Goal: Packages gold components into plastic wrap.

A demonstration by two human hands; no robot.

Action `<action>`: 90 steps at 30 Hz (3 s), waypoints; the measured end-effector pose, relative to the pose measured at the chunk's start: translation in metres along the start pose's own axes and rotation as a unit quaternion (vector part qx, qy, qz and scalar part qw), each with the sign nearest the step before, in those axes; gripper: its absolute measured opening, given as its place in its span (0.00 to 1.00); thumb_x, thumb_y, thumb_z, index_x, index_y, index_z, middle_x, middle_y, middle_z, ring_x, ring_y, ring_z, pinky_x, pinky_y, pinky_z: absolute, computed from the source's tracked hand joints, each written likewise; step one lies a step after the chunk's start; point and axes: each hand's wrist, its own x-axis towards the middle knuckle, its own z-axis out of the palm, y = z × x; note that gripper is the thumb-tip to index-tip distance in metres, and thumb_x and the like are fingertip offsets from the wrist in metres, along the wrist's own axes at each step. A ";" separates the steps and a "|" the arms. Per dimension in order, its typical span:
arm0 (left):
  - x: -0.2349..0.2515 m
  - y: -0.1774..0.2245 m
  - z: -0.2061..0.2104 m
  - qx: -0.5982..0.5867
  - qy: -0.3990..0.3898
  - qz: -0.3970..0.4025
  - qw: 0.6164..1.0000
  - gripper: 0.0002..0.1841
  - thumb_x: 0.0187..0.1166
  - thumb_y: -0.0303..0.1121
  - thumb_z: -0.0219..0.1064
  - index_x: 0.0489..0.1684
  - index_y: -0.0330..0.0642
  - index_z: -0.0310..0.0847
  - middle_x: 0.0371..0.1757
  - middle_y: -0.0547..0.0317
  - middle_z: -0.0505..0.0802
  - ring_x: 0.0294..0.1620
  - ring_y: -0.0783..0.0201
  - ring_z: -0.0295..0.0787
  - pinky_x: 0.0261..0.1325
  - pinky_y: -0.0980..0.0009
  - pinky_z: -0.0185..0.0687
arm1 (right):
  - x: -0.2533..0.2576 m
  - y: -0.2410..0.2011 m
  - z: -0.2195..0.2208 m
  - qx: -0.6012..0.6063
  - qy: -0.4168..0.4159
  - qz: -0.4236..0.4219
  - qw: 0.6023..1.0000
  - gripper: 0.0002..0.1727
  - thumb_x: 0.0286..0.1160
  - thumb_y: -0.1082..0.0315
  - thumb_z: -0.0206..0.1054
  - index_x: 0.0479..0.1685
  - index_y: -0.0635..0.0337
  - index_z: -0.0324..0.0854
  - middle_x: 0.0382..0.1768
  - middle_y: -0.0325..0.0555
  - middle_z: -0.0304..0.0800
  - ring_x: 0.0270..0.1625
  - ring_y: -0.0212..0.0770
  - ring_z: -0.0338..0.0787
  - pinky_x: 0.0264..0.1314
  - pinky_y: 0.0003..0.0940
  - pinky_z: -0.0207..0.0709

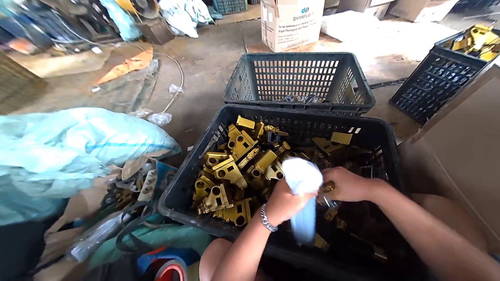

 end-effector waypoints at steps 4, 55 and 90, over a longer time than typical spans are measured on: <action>0.009 0.006 -0.020 0.006 0.120 0.002 0.993 0.16 0.69 0.22 0.76 0.51 0.26 0.81 0.40 0.56 0.96 0.42 0.69 0.96 0.54 0.70 0.93 | -0.012 0.017 -0.049 0.015 0.277 -0.019 0.961 0.12 0.71 0.75 0.73 0.52 0.69 0.89 0.51 0.63 0.92 0.55 0.58 0.91 0.61 0.57 0.84; 0.000 0.002 0.012 -0.089 0.149 -0.049 0.984 0.10 0.65 0.13 0.64 0.37 0.38 0.81 0.29 0.71 0.91 0.35 0.80 0.88 0.46 0.79 0.86 | 0.017 0.004 0.053 0.363 0.139 0.131 0.912 0.27 0.96 0.60 0.42 0.75 0.75 0.73 0.73 0.65 0.80 0.75 0.50 0.81 0.79 0.45 0.70; 0.011 -0.016 0.006 -0.015 0.080 -0.009 0.997 0.24 0.60 0.19 0.77 0.59 0.29 0.81 0.49 0.61 0.94 0.53 0.74 0.90 0.62 0.74 0.86 | -0.008 0.006 0.027 0.511 0.036 -0.018 0.858 0.05 0.80 0.76 0.63 0.42 0.58 0.84 0.32 0.29 0.93 0.33 0.25 0.92 0.42 0.22 0.88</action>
